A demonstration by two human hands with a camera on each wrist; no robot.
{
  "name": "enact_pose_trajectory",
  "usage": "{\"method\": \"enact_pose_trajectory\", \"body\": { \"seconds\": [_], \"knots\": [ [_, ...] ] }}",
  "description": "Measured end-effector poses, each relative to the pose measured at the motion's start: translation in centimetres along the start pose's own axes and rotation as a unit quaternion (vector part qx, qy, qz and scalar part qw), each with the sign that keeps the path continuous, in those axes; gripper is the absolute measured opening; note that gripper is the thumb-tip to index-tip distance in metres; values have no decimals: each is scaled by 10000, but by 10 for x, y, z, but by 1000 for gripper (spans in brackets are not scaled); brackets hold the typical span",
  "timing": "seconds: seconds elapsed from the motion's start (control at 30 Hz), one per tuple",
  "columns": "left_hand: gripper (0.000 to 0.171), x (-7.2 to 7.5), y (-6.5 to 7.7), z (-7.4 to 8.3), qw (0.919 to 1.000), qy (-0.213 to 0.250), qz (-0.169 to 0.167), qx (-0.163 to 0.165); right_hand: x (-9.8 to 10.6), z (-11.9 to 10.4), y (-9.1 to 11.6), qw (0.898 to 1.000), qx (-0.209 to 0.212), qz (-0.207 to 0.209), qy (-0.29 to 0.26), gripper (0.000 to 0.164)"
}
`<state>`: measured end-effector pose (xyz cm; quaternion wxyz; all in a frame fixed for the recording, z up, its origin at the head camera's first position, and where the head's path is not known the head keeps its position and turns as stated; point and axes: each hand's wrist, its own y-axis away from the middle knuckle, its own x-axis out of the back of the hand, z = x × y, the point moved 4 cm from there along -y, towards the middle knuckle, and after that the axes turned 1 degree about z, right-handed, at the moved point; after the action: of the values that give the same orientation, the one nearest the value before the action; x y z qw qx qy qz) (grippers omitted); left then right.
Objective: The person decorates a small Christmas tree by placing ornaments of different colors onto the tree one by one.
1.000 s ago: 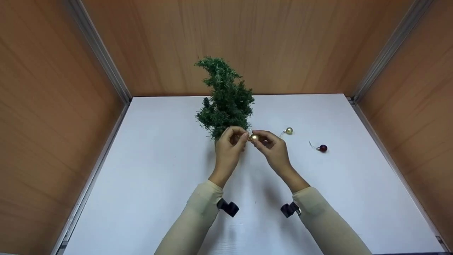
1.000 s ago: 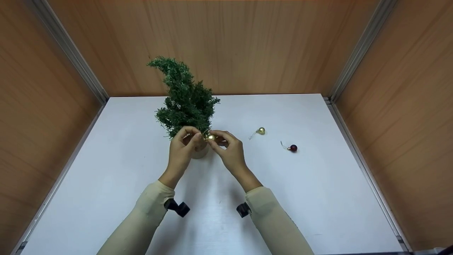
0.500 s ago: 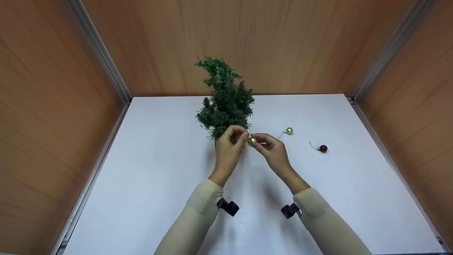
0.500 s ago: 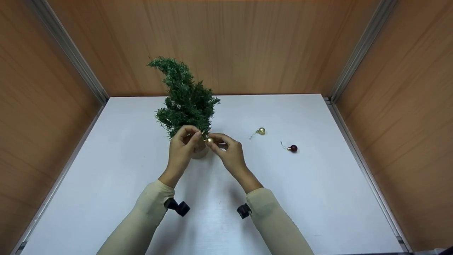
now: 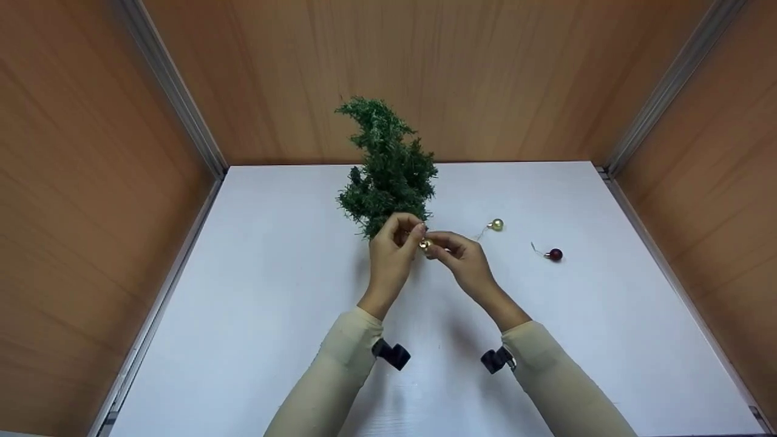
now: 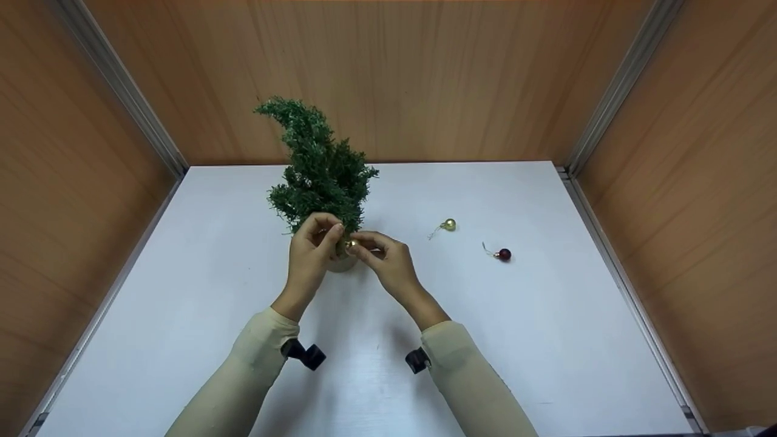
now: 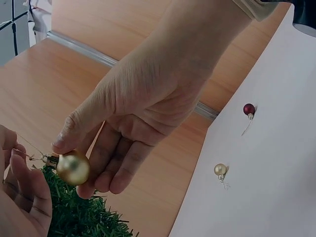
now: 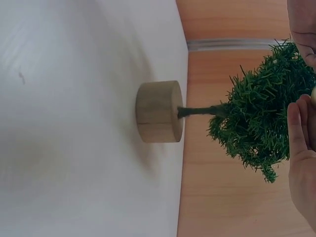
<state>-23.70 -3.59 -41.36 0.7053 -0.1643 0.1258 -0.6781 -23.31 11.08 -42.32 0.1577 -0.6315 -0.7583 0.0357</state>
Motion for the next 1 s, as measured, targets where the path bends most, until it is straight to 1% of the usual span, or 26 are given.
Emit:
{"method": "enact_pose_trajectory", "body": {
  "seconds": [0.23,0.37,0.47,0.57,0.63,0.77,0.87,1.0],
  "knots": [
    [12,-1,1,0,9999,-29,3,113,-2,3,1,9999,-128,-115,-7,28],
    [11,-1,2,1,9999,-25,2,158,-3,2,2,9995,-98,-264,-137,29],
    [11,-1,3,2,9998,3,-14,218,-3,0,3,9995,-19,-290,-132,29],
    [11,-1,3,1,9995,79,-44,319,-1,-4,3,9999,62,-161,-9,27],
    [11,-1,3,0,9994,127,-67,325,1,-6,2,9999,85,-37,39,26],
    [10,0,3,-1,9996,133,-68,245,5,4,-5,9996,222,165,-16,25],
    [12,0,3,-3,9998,9,-9,219,6,9,-9,9991,365,184,-142,24],
    [13,0,3,-3,9995,-78,36,317,5,1,-10,9989,400,177,-172,24]
  ]
}}
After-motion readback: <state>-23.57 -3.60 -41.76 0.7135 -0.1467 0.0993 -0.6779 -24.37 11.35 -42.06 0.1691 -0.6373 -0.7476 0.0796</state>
